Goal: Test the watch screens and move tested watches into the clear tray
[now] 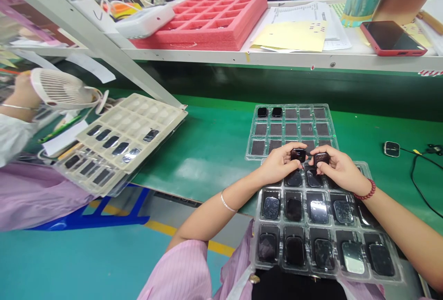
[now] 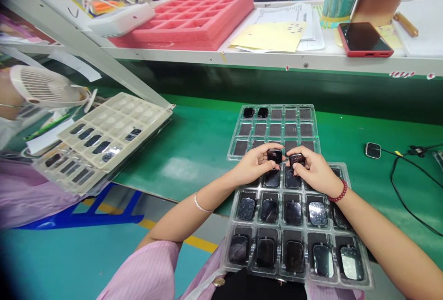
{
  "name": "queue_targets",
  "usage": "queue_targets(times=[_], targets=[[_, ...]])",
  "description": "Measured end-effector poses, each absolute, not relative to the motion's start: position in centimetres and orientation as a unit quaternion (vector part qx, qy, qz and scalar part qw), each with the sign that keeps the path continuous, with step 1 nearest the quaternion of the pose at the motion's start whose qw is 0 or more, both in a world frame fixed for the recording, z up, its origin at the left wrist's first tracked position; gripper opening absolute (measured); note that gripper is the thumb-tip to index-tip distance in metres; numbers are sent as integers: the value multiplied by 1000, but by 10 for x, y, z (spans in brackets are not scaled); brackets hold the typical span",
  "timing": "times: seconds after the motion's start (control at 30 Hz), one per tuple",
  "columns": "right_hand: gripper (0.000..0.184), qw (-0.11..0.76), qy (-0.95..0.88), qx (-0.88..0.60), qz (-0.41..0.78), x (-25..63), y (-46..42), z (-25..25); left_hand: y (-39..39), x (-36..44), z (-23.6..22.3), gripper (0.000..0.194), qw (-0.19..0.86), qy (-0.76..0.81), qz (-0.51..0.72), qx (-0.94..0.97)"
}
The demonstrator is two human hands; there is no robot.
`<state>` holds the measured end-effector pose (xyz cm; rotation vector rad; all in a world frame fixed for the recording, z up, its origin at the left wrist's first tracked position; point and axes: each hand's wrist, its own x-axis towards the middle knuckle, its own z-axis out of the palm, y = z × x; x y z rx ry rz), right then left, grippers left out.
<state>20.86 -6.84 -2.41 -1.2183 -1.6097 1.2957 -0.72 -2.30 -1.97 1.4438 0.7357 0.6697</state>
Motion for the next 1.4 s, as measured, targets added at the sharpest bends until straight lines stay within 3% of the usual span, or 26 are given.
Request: queue_targets(times=[0.3,0.73,0.9,1.07,1.27,1.4], targets=[[33,364,-630,-461,508,208,-68,-21,-22,-6,-21,48,638,323,297,633],[22,361,-625,-464,514,208,-68,-22,-23,-6,-19,43,650,325,295,621],[30,359,-638,-462,501,207,-69,-20,-23,-7,-21,44,645,323,294,628],[23,363,-631,-456,512,209,-68,-21,-21,-7,-22,29,652,325,307,613],[27,366,-629,-451,516,209,-68,-20,-23,-7,-20,36,637,329,312,624],[25,359,-637,-455,507,209,-68,-20,-22,-7,-23,28,642,325,309,622]])
